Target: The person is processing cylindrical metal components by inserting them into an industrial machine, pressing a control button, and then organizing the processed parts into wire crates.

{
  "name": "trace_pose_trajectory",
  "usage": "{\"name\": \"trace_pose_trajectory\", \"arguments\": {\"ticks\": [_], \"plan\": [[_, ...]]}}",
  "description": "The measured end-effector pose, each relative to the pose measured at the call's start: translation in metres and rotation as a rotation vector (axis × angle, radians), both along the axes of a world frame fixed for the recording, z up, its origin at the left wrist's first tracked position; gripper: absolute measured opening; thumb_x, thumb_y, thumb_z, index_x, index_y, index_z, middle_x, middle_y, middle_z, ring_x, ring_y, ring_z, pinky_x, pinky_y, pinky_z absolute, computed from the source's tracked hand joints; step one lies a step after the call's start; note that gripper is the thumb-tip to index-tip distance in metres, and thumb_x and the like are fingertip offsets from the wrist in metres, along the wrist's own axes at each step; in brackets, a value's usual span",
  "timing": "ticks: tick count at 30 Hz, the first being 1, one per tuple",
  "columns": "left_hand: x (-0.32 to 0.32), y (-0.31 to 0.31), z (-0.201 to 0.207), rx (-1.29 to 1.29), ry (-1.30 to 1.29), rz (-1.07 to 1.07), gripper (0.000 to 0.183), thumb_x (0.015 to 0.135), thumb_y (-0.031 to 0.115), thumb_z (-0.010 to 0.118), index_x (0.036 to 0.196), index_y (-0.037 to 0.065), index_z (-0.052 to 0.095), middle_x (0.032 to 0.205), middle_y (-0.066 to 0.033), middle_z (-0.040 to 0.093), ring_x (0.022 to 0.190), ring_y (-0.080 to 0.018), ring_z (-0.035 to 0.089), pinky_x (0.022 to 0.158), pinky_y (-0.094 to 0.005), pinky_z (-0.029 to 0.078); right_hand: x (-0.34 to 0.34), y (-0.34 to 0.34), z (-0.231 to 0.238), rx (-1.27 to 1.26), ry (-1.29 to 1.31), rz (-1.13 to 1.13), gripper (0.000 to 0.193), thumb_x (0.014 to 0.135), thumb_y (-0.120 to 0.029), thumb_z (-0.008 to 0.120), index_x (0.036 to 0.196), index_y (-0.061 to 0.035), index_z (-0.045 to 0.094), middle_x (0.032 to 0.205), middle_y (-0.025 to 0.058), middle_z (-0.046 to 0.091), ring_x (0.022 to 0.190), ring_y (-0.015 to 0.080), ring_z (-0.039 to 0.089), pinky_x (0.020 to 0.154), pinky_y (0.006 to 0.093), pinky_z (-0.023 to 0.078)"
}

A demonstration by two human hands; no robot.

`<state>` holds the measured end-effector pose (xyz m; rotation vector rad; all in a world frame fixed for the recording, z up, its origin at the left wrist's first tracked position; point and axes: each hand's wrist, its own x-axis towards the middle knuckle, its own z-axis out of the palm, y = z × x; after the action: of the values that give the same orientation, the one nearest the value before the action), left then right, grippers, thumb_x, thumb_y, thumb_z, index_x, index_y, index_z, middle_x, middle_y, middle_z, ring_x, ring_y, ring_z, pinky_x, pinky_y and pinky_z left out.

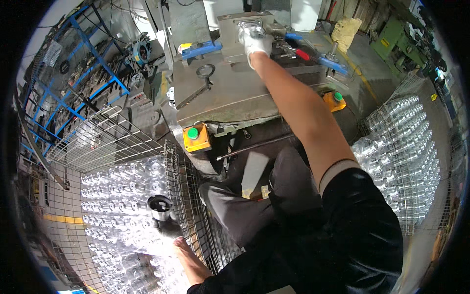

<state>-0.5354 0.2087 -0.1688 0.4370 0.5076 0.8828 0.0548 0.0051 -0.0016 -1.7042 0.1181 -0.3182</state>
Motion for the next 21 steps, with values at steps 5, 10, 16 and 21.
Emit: {"name": "trace_pose_trajectory", "arguments": {"ticks": [5, 10, 16, 21], "plan": [[0.063, -0.045, 0.032, -0.055, -0.106, -0.261, 0.064, 0.086, 0.043, 0.058, 0.133, 0.004, 0.039, 0.132, -0.0189, 0.044, 0.118, -0.0319, 0.048, 0.087, -0.0465, 0.052, -0.142, -0.069, 0.006, 0.985, -0.196, 0.648, 0.011, 0.082, -0.002, 0.061, 0.092, -0.0007, 0.059, 0.092, 0.0076, 0.062, 0.087, 0.0149, 0.060, 0.074, 0.0306, 0.048], [0.077, -0.095, 0.042, -0.058, -0.154, -0.570, 0.063, 0.086, 0.032, 0.059, 0.137, 0.005, 0.033, 0.139, -0.0153, 0.037, 0.126, -0.0301, 0.039, 0.096, -0.0485, 0.045, -0.266, -0.164, -0.057, 0.143, -0.055, 0.457, 0.070, 0.075, -0.018, 0.075, 0.127, -0.0009, 0.032, 0.118, 0.0122, 0.052, 0.109, 0.0195, 0.051, 0.092, 0.0343, 0.044], [0.102, -0.154, 0.040, -0.041, -0.001, -0.784, 0.059, 0.091, 0.037, 0.051, 0.137, 0.006, 0.033, 0.135, -0.0151, 0.041, 0.121, -0.0270, 0.044, 0.086, -0.0348, 0.052, -0.301, -0.371, -0.070, -0.383, 0.024, 0.060, 0.085, 0.064, -0.039, 0.080, 0.128, -0.0020, 0.038, 0.101, 0.0141, 0.064, 0.095, 0.0225, 0.062, 0.085, 0.0332, 0.048], [0.153, -0.218, 0.066, 0.088, 0.283, -0.782, 0.062, 0.084, 0.052, 0.055, 0.129, 0.011, 0.047, 0.127, -0.0101, 0.051, 0.112, -0.0261, 0.051, 0.086, -0.0399, 0.050, -0.292, -0.579, -0.133, -0.763, 0.426, -0.354, 0.090, 0.060, -0.051, 0.075, 0.130, -0.0068, 0.041, 0.114, 0.0168, 0.060, 0.103, 0.0299, 0.060, 0.090, 0.0357, 0.046]]}}
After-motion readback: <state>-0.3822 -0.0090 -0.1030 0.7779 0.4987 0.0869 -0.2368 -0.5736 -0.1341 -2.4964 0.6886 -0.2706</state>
